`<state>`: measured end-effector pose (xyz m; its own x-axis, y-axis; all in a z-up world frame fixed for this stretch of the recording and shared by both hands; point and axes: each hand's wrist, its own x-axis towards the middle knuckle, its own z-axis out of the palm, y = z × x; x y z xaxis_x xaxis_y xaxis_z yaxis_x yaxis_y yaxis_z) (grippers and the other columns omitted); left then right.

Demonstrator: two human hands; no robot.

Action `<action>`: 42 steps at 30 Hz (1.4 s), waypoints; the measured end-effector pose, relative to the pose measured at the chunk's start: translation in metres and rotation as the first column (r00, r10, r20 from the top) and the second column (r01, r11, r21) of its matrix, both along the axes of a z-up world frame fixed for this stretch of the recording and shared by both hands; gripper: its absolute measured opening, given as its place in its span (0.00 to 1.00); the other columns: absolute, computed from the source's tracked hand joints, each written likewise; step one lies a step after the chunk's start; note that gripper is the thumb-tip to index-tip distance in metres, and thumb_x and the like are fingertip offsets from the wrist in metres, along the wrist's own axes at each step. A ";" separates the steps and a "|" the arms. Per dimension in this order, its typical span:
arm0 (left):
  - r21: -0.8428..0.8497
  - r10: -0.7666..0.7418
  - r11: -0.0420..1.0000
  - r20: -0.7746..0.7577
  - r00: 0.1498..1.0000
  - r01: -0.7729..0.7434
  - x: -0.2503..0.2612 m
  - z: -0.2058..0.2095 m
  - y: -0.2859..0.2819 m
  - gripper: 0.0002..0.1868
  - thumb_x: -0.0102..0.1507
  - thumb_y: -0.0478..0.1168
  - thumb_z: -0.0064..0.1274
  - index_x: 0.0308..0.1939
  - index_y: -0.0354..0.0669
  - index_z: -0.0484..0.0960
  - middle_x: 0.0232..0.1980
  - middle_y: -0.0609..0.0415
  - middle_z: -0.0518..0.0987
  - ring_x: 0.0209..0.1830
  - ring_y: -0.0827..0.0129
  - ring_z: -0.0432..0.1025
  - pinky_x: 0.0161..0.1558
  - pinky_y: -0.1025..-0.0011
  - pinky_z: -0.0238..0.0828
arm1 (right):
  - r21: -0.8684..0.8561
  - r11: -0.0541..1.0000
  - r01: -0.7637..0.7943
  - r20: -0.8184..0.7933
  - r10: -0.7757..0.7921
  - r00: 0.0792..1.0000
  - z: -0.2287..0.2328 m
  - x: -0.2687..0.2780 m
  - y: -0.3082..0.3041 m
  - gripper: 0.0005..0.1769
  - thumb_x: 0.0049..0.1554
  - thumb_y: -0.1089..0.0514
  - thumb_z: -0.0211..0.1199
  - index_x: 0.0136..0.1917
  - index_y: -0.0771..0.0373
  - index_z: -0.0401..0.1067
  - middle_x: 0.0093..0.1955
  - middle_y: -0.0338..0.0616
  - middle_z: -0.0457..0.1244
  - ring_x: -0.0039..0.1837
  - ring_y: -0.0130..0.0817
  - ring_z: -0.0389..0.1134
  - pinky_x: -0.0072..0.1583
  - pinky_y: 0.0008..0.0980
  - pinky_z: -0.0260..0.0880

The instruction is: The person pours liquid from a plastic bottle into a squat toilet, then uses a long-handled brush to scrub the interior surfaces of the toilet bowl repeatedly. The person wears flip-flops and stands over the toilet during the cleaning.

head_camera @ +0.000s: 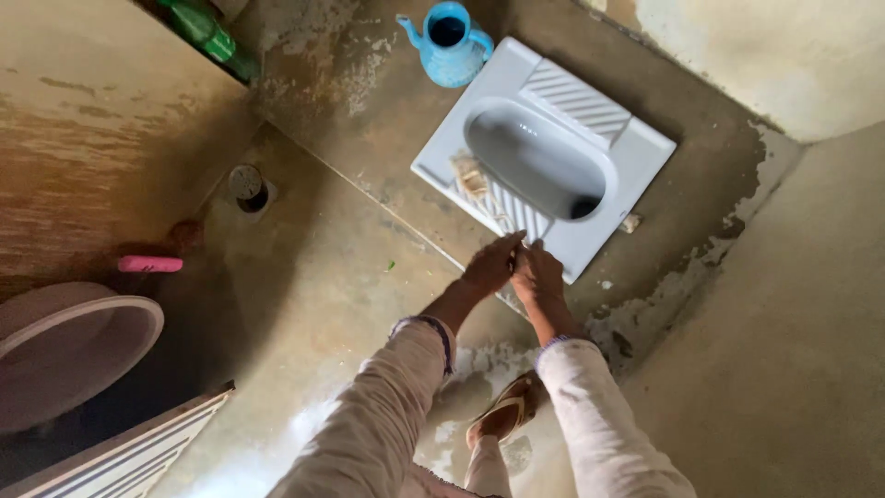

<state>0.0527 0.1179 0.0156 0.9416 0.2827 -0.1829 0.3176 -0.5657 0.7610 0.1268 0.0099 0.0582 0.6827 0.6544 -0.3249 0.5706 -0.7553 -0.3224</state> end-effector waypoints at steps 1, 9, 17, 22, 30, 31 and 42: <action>0.005 0.002 1.000 0.002 1.000 -0.002 0.007 -0.009 -0.007 0.28 0.65 0.36 0.46 0.71 0.46 0.69 0.65 0.42 0.77 0.63 0.49 0.72 0.63 0.55 0.69 | 0.005 1.000 -0.002 0.002 0.002 1.000 0.007 0.008 -0.005 0.14 0.62 0.54 0.53 0.56 0.59 0.74 0.54 0.55 0.66 0.50 0.55 0.73 0.50 0.51 0.74; 0.076 -0.036 0.996 -0.031 0.999 0.039 0.090 0.033 -0.056 0.38 0.62 0.36 0.52 0.76 0.36 0.56 0.76 0.37 0.62 0.76 0.46 0.57 0.72 0.56 0.57 | 0.081 0.989 0.123 0.074 -0.129 0.989 0.027 0.090 -0.045 0.28 0.64 0.56 0.53 0.76 0.61 0.60 0.52 0.59 0.66 0.50 0.57 0.72 0.50 0.53 0.74; 0.157 -0.129 0.981 0.070 0.989 0.116 0.136 0.007 -0.056 0.42 0.63 0.39 0.53 0.78 0.35 0.50 0.78 0.37 0.57 0.79 0.47 0.53 0.76 0.56 0.52 | 0.044 0.983 0.176 0.031 -0.177 0.984 0.035 0.132 -0.049 0.30 0.60 0.54 0.60 0.75 0.54 0.62 0.54 0.58 0.64 0.53 0.58 0.70 0.52 0.54 0.72; 0.129 -0.109 0.987 0.130 0.985 0.092 0.147 0.006 -0.043 0.41 0.66 0.37 0.48 0.79 0.35 0.46 0.80 0.35 0.55 0.79 0.45 0.51 0.75 0.56 0.50 | -0.019 0.981 0.191 0.007 -0.191 0.982 0.026 0.142 -0.030 0.24 0.67 0.54 0.53 0.76 0.50 0.62 0.54 0.60 0.63 0.50 0.55 0.72 0.51 0.51 0.75; 0.115 -0.131 0.988 0.287 0.949 0.102 0.173 -0.022 0.021 0.33 0.66 0.35 0.49 0.74 0.37 0.56 0.76 0.35 0.63 0.79 0.48 0.58 0.78 0.58 0.56 | 0.065 0.986 0.155 0.126 -0.163 0.979 0.000 0.168 0.025 0.11 0.67 0.54 0.56 0.60 0.54 0.75 0.53 0.54 0.64 0.54 0.54 0.70 0.54 0.51 0.72; 0.111 -0.131 0.988 0.279 0.951 0.104 0.175 -0.020 0.025 0.33 0.66 0.35 0.49 0.74 0.37 0.56 0.76 0.35 0.63 0.79 0.48 0.58 0.78 0.58 0.56 | 0.061 0.986 0.157 0.118 -0.163 0.980 -0.004 0.170 0.030 0.11 0.67 0.54 0.56 0.60 0.54 0.75 0.53 0.54 0.64 0.54 0.54 0.70 0.54 0.51 0.72; 0.075 -0.233 0.971 0.074 0.970 0.227 0.193 -0.026 0.021 0.31 0.66 0.35 0.50 0.72 0.44 0.60 0.66 0.41 0.75 0.65 0.47 0.71 0.63 0.55 0.69 | 0.000 0.956 0.293 0.114 -0.291 0.950 -0.020 0.170 0.024 0.12 0.64 0.56 0.56 0.59 0.59 0.74 0.54 0.56 0.62 0.52 0.56 0.70 0.51 0.51 0.73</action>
<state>0.2453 0.1393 -0.0107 0.9937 0.0655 -0.0914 0.1117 -0.6659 0.7377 0.2971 0.0341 0.0379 0.8755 0.4165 -0.2451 0.3560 -0.8988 -0.2557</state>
